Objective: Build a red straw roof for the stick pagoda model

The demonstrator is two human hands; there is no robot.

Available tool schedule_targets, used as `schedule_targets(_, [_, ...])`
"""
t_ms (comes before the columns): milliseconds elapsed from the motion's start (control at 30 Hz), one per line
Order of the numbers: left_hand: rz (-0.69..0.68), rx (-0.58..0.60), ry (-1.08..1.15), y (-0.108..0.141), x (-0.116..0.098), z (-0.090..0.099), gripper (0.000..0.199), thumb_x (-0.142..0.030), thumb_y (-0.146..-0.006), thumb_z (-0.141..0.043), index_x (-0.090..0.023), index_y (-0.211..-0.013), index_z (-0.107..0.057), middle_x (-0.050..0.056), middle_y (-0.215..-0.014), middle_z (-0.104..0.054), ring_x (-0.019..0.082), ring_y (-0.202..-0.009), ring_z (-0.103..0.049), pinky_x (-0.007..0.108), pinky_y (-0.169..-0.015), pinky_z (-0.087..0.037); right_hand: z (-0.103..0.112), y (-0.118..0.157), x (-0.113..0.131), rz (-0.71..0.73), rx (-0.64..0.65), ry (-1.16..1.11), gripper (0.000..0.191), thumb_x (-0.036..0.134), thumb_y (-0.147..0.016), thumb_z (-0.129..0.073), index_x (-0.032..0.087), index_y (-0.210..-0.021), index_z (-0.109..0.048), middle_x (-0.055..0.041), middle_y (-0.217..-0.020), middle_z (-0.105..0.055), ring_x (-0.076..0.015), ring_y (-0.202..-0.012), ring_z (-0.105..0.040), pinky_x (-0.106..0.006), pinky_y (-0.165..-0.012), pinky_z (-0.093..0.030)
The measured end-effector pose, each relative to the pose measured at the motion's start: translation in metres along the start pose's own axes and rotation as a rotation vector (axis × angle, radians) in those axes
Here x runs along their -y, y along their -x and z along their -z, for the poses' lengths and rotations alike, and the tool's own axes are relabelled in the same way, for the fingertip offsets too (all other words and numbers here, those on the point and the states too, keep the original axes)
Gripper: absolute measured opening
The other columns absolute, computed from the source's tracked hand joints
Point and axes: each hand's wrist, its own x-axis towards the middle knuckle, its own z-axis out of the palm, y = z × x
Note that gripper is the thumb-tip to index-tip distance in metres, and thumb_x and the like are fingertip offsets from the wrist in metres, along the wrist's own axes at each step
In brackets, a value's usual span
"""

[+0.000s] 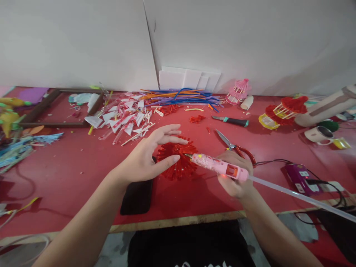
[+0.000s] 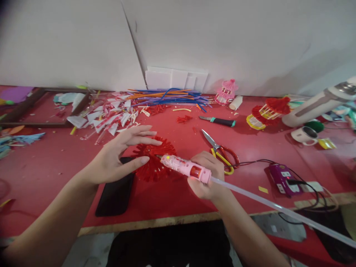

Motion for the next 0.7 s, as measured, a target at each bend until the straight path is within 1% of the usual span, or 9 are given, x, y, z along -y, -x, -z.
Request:
schedule_targets(67, [0.007,0.002,-0.007,0.0003,-0.0001,-0.0002,0.063,-0.021,-0.094,-0.064,-0.026,-0.151,-0.037,0.007,-0.123,-0.075,0.026,-0.138,-0.056,0.047,-0.121,-0.042,-0.0005,-0.0021,0.0014,0.007,-0.001,0.011,0.013,0.01,-0.075,-0.055,0.022,-0.078,-0.06,-0.0024,-0.069,-0.062,-0.0169,-0.062,-0.056,-0.032,-0.055,-0.045])
schedule_targets(133, [0.018,0.006,-0.017,0.0001,-0.0009,-0.0002,0.06,-0.02,-0.093,-0.065,-0.026,-0.148,-0.042,0.007,-0.124,-0.074,0.026,-0.137,-0.058,0.045,-0.12,-0.044,-0.001,-0.0042,0.0029,0.012,-0.003,0.02,0.013,0.01,-0.074,-0.055,0.022,-0.077,-0.059,-0.002,-0.069,-0.061,-0.0168,-0.062,-0.056,-0.032,-0.055,-0.045])
schedule_targets(233, [0.041,0.009,-0.032,-0.0005,-0.0029,0.0003,0.041,-0.02,-0.092,-0.064,-0.026,-0.132,-0.059,0.008,-0.135,-0.068,0.026,-0.132,-0.062,0.039,-0.11,-0.054,-0.0015,-0.0068,0.0041,0.021,-0.003,0.037,0.012,0.01,-0.073,-0.054,0.022,-0.072,-0.056,-0.0007,-0.066,-0.057,-0.0157,-0.06,-0.053,-0.03,-0.054,-0.042])
schedule_targets(300, [0.042,0.008,-0.049,-0.0007,-0.0035,0.0006,0.032,-0.02,-0.092,-0.063,-0.025,-0.124,-0.065,0.008,-0.139,-0.065,0.026,-0.132,-0.062,0.038,-0.109,-0.055,-0.0015,-0.0077,0.0042,0.033,-0.003,0.049,0.013,0.009,-0.073,-0.054,0.022,-0.07,-0.053,0.0001,-0.064,-0.054,-0.0152,-0.059,-0.051,-0.03,-0.054,-0.039])
schedule_targets(400, [0.025,0.007,-0.071,-0.0005,-0.0027,0.0004,0.033,-0.02,-0.093,-0.063,-0.025,-0.125,-0.065,0.008,-0.136,-0.067,0.027,-0.135,-0.06,0.042,-0.117,-0.048,-0.0012,-0.0075,0.0037,0.049,-0.003,0.065,0.014,0.009,-0.073,-0.054,0.022,-0.068,-0.049,0.0008,-0.063,-0.051,-0.0146,-0.059,-0.049,-0.03,-0.054,-0.037])
schedule_targets(467, [0.026,0.006,-0.074,-0.0003,-0.002,-0.0001,0.034,-0.021,-0.093,-0.063,-0.024,-0.126,-0.064,0.008,-0.135,-0.068,0.027,-0.135,-0.059,0.043,-0.119,-0.045,-0.0009,-0.0067,0.0035,0.053,-0.004,0.073,0.016,0.009,-0.074,-0.053,0.022,-0.067,-0.046,0.0015,-0.062,-0.049,-0.0141,-0.059,-0.047,-0.029,-0.054,-0.035])
schedule_targets(567, [0.029,0.006,-0.074,-0.0007,-0.0021,-0.0003,0.035,-0.022,-0.093,-0.062,-0.024,-0.128,-0.062,0.008,-0.132,-0.07,0.027,-0.135,-0.059,0.044,-0.117,-0.047,-0.0005,-0.005,0.004,0.056,-0.004,0.082,0.018,0.01,-0.074,-0.054,0.023,-0.067,-0.043,0.0021,-0.062,-0.046,-0.0141,-0.058,-0.044,-0.03,-0.052,-0.032])
schedule_targets(700, [0.032,0.009,-0.061,-0.0009,-0.0022,0.0007,0.039,-0.023,-0.093,-0.062,-0.024,-0.132,-0.059,0.008,-0.127,-0.073,0.027,-0.136,-0.059,0.045,-0.115,-0.049,0.0003,-0.0012,0.0047,0.046,0.001,0.097,0.019,0.01,-0.076,-0.053,0.024,-0.069,-0.042,0.0021,-0.061,-0.043,-0.0151,-0.056,-0.042,-0.031,-0.05,-0.03])
